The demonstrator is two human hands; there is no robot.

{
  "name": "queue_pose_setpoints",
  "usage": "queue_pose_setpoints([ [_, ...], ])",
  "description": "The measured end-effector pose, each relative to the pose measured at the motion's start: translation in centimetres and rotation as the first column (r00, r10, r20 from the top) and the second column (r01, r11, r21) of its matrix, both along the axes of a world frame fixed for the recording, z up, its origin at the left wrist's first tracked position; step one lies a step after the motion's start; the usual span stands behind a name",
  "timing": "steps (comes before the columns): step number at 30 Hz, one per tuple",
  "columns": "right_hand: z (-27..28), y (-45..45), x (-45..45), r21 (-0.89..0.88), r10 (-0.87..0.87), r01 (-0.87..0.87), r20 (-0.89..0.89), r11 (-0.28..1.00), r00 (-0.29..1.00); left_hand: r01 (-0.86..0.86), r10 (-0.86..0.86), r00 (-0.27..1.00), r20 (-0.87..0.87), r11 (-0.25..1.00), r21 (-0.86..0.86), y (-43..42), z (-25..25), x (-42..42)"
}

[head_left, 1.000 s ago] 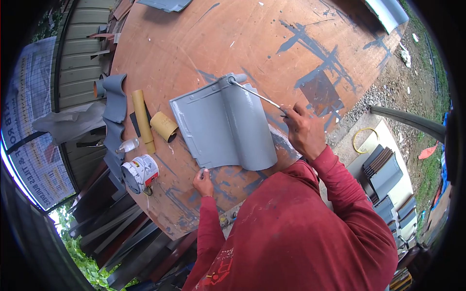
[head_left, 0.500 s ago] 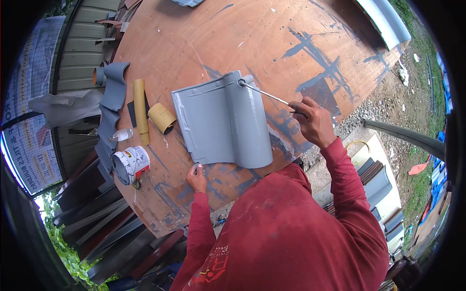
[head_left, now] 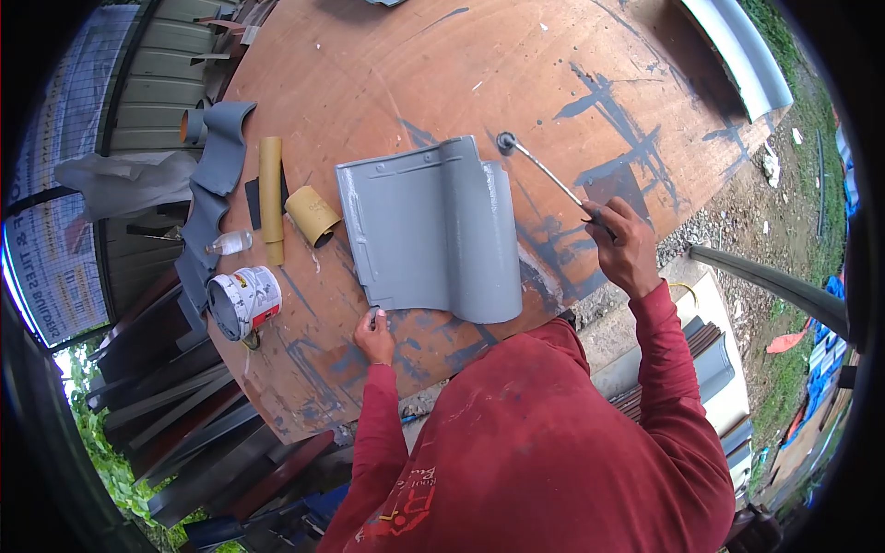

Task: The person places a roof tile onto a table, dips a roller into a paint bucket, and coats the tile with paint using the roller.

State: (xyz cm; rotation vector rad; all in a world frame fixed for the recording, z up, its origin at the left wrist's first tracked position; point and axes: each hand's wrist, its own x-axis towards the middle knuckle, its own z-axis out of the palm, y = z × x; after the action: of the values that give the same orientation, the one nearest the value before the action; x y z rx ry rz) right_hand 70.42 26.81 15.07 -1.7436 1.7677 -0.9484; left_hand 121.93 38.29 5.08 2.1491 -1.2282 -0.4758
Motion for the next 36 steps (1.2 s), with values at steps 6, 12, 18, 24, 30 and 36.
queue_pose_setpoints([
  [6,-1.5,1.2,-0.3,-0.168,0.007,-0.044,-0.216,0.985,0.976,-0.022,0.021,1.0,0.023,1.0,0.021,-0.3,0.9,-0.9],
  [12,-3.6,2.8,3.1,-0.209,-0.006,-0.051,-0.26,0.977,0.966,-0.016,0.016,1.0,-0.023,1.0,-0.011,0.1,-0.4,0.0],
  [18,-2.6,-4.1,7.5,-0.327,-0.138,0.063,-0.211,0.943,0.968,-0.002,0.003,1.0,-0.02,1.0,0.03,0.3,-0.6,0.8],
  [24,-0.1,-4.1,6.3,-0.222,-0.128,0.146,0.093,0.964,0.987,0.103,-0.105,0.994,0.034,0.993,0.065,1.2,3.3,-1.1],
  [30,-0.2,-1.7,5.9,0.366,-0.279,-0.246,0.903,0.898,0.327,0.001,-0.002,1.0,0.025,1.0,0.021,5.8,-0.4,-0.4],
  [36,-2.4,5.4,6.7,0.502,-0.325,-0.213,0.773,0.838,0.545,-0.043,0.044,0.998,0.054,0.999,-0.023,8.7,-0.5,1.9],
])
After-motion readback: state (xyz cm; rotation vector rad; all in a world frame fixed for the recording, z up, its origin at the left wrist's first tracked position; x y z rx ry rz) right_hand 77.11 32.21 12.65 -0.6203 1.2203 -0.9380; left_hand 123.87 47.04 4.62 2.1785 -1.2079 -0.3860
